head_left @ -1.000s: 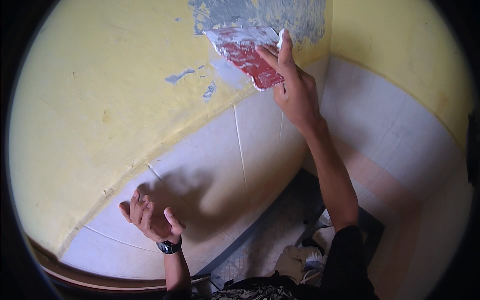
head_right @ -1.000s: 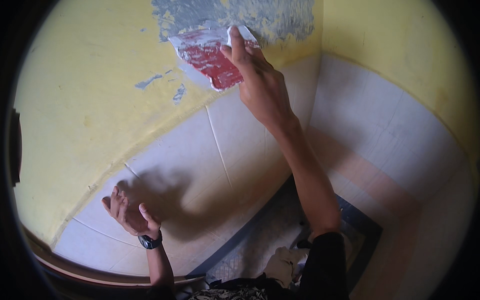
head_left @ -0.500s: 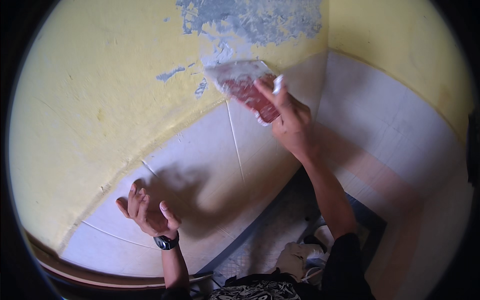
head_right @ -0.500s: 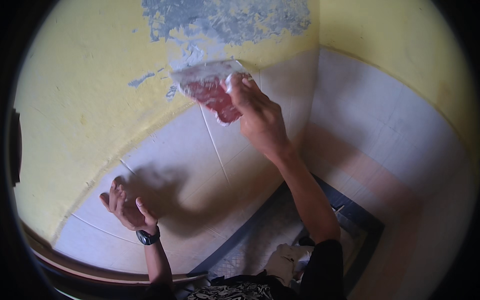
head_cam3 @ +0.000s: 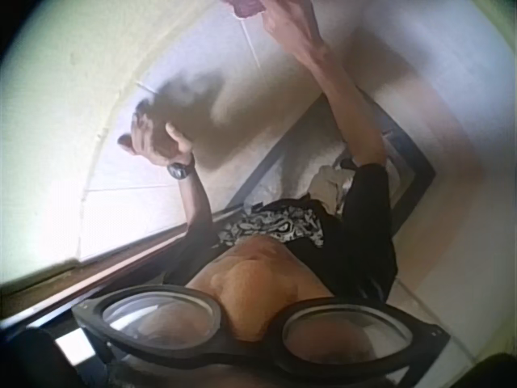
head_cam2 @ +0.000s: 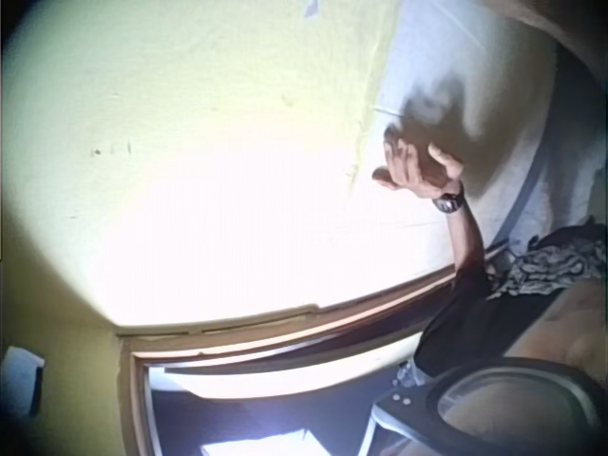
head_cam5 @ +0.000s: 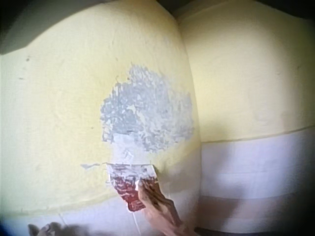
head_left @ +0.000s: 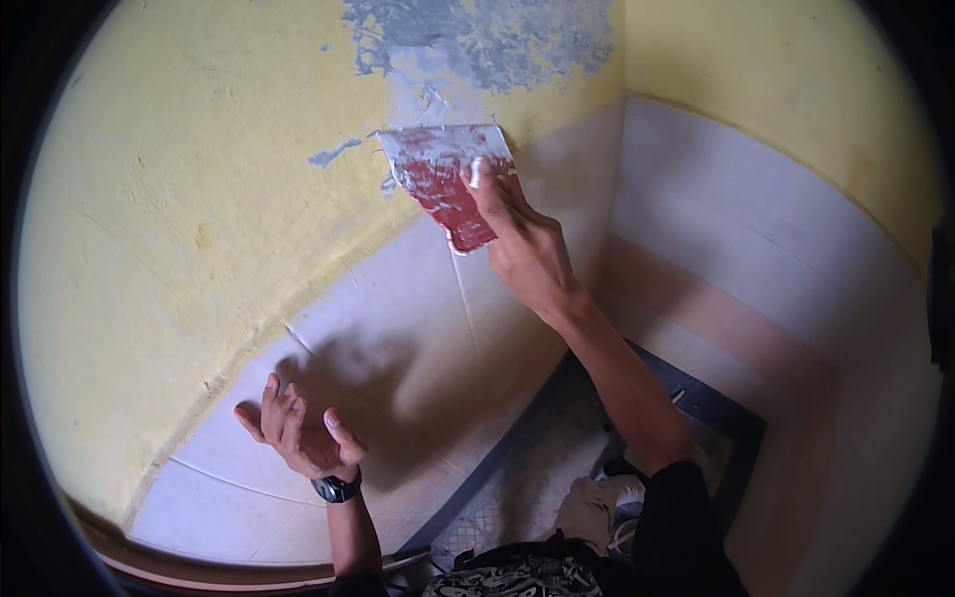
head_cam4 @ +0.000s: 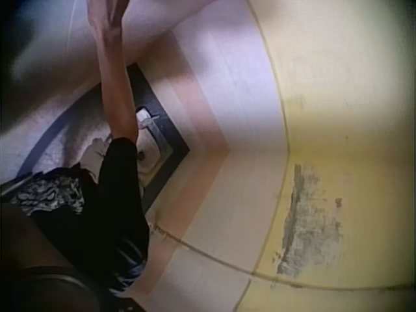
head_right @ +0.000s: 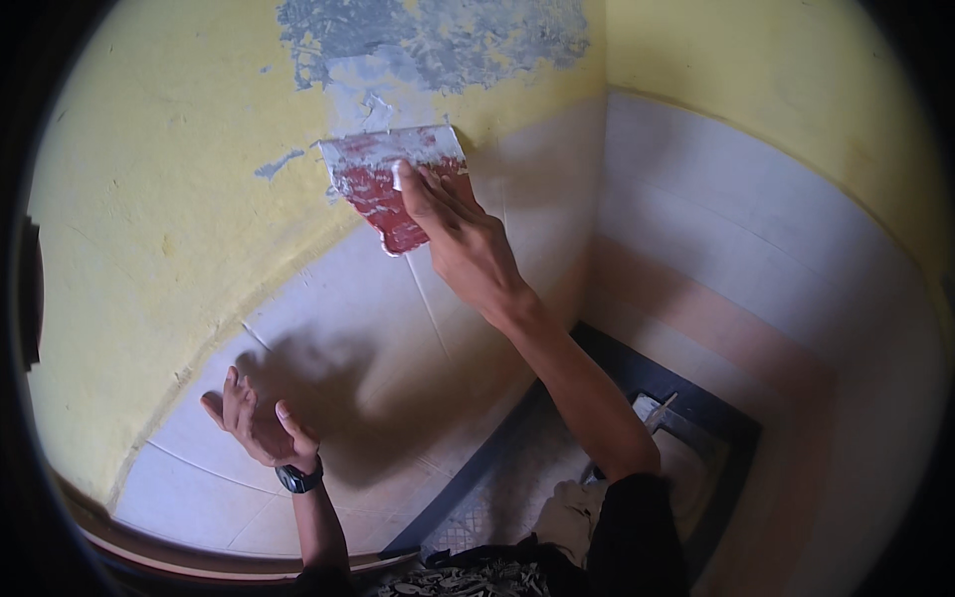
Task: The person applies white putty to a damaged section of a yellow wall using a scraper and their fingers. They spread the material over the wall surface and smooth it with their fingertips.
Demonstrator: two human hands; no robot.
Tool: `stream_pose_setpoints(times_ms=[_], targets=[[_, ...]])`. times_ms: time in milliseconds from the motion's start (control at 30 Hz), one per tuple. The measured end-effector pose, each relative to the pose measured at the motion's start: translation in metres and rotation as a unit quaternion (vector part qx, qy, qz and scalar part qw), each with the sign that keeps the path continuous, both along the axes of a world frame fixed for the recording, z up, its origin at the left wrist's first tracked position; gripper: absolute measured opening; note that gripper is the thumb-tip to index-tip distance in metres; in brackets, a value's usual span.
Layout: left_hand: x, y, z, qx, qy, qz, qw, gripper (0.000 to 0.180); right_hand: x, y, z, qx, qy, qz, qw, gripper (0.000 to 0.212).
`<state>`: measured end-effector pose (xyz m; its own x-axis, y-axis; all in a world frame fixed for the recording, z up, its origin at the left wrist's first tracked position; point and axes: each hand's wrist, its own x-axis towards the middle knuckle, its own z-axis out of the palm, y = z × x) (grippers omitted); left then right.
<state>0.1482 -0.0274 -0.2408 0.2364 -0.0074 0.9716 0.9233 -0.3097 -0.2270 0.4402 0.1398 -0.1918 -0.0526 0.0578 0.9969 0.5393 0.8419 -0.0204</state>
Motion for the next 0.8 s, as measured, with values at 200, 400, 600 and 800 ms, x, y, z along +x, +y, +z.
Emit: stream_pose_setpoints(times_ms=[200, 400, 600, 800], targets=[[0.004, -0.001, 0.003, -0.019, 0.005, -0.002, 1.000, 0.036, 0.007, -0.016, 0.036, -0.022, 0.083, -0.060, 0.995, 0.080], [0.005, -0.001, 0.004, -0.016, -0.003, -0.037, 0.999, 0.035, -0.059, -0.007, 0.060, -0.166, 0.158, -0.036, 0.973, 0.097], [0.002, 0.002, 0.002, -0.007, -0.014, -0.087, 0.996, 0.039, -0.098, -0.046, 0.082, -0.152, 0.164, -0.023, 0.974, 0.104], [0.002, 0.005, 0.000, 0.006, -0.030, -0.119, 0.992, 0.035, -0.095, -0.095, 0.099, -0.217, 0.147, 0.032, 0.964, 0.100]])
